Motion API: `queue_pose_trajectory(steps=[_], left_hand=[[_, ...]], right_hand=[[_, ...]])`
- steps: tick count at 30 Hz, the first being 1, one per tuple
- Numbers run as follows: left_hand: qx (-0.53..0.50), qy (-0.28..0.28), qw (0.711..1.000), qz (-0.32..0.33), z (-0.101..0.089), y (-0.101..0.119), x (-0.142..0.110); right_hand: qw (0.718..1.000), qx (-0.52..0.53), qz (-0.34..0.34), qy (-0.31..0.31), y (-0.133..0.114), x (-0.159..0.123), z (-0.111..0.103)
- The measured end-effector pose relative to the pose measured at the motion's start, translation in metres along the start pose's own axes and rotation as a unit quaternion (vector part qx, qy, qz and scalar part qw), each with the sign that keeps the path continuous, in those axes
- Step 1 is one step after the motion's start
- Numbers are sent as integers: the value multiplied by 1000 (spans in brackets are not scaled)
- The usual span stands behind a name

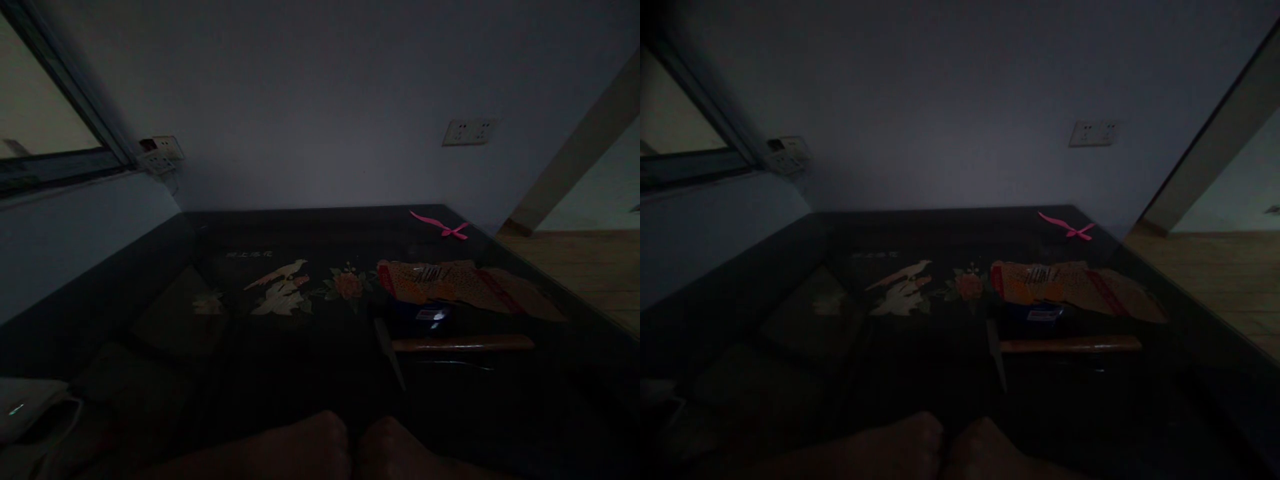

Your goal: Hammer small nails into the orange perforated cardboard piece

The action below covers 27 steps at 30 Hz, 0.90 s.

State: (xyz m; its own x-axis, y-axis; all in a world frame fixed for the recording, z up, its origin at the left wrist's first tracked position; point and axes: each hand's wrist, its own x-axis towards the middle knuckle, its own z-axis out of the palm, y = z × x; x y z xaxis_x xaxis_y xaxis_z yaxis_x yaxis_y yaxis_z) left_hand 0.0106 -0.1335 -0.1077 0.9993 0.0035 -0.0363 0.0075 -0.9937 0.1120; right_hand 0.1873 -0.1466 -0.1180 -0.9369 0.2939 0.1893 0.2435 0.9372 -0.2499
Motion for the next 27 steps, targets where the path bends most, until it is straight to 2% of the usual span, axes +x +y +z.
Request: queue_pose_trajectory(steps=[4, 15, 21, 27], left_hand=[[-1, -8, 1000, 5, -1, 0, 0], [-9, 22, 1000, 3, 5, 0, -1], [-3, 6, 1000, -12, 12, 2, -4], [-2, 1, 1000, -31, 8, 3, -3]], right_hand=[[1000, 3, -1, -10, 0, 0, -1], [1000, -5, 3, -22, 0, 0, -1], [1000, -5, 3, -17, -1, -1, -4], [1000, -4, -1, -10, 0, 0, 4]])
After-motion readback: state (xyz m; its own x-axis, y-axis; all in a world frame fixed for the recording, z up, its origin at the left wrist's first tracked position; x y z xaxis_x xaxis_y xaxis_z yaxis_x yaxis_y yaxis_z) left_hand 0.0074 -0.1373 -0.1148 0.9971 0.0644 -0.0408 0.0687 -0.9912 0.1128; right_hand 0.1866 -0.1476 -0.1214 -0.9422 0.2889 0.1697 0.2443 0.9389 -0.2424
